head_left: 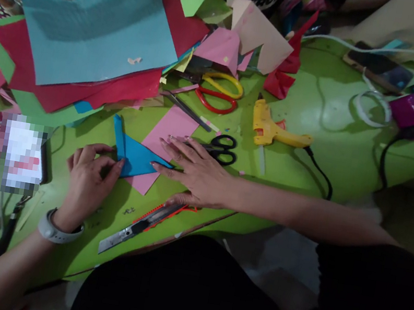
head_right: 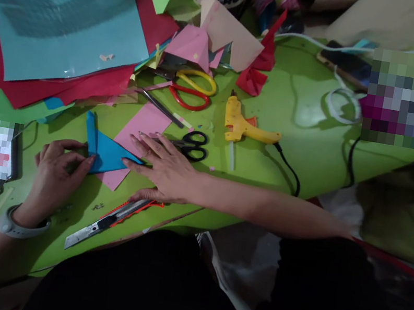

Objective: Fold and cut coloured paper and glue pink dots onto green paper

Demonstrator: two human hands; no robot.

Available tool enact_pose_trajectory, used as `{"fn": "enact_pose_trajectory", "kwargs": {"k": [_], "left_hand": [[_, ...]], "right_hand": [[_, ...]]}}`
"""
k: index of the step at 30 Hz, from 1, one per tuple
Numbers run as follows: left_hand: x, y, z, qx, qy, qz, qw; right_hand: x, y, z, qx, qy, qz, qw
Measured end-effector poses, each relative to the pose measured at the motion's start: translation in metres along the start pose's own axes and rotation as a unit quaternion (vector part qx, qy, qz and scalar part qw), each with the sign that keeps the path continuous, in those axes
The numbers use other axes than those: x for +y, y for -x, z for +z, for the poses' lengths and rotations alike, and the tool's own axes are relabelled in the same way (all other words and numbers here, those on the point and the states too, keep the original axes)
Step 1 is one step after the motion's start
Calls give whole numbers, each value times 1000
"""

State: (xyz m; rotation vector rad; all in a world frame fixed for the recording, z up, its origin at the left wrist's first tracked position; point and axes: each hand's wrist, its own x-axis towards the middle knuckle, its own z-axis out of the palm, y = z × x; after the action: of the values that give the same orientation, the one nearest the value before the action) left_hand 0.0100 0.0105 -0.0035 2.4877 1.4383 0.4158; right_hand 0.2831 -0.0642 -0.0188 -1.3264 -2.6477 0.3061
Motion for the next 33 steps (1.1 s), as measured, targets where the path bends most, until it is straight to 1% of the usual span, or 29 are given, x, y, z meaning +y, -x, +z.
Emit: {"fn": "enact_pose_trajectory", "kwargs": {"k": [15, 23, 27, 30, 33], "left_hand": [[0, 0, 0, -6, -3, -1, 1000], [0, -1, -1, -11, -2, 4, 1000], [2, 0, -1, -14, -2, -5, 1000], [4, 0, -1, -17, 2, -14, 1000], [5, 1, 0, -17, 7, -15, 1000]], "right_hand": [[4, 3, 5, -9, -33, 14, 999], [5, 7, 5, -5, -25, 17, 1000], [6, 12, 5, 1, -19, 19, 1000], [6, 19, 3, 5, -12, 22, 1000], [6, 22, -5, 4, -8, 18, 1000]]}}
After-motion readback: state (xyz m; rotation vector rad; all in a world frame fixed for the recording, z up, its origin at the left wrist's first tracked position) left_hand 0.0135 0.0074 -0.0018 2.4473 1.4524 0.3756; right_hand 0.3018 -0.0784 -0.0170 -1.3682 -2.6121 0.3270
